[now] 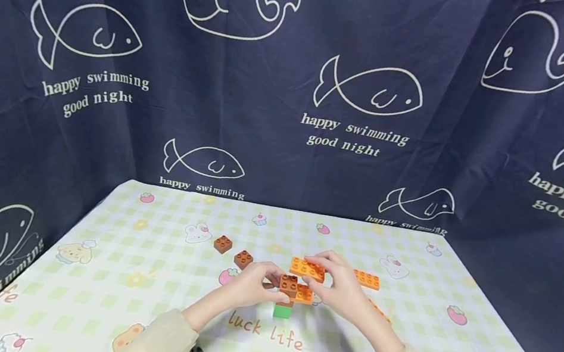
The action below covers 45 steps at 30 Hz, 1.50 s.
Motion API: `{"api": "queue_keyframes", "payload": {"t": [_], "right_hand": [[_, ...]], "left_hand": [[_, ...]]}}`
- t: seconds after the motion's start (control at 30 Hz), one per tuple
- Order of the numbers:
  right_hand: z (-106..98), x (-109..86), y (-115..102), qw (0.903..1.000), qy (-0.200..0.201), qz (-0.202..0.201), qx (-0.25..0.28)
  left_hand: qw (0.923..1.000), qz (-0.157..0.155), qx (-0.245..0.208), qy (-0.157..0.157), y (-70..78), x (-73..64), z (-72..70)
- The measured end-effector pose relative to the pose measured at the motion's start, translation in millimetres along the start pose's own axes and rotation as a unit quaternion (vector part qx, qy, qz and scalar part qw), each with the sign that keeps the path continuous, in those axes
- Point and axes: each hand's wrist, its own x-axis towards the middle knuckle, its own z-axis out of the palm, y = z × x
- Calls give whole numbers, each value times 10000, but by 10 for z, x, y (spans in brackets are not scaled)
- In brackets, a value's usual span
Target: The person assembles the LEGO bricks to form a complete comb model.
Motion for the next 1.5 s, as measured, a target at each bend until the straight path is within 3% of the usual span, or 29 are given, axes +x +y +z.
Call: {"api": "queue_keyframes", "payload": {"t": [1.17, 1.5], "right_hand": [[70, -44, -10, 9979, -447, -446, 167], [48, -39, -26, 9970, -690, -335, 142]], "left_hand": [[9999, 31, -153, 12, -2, 5, 16], [9999, 92, -87, 21, -3, -3, 9]]}}
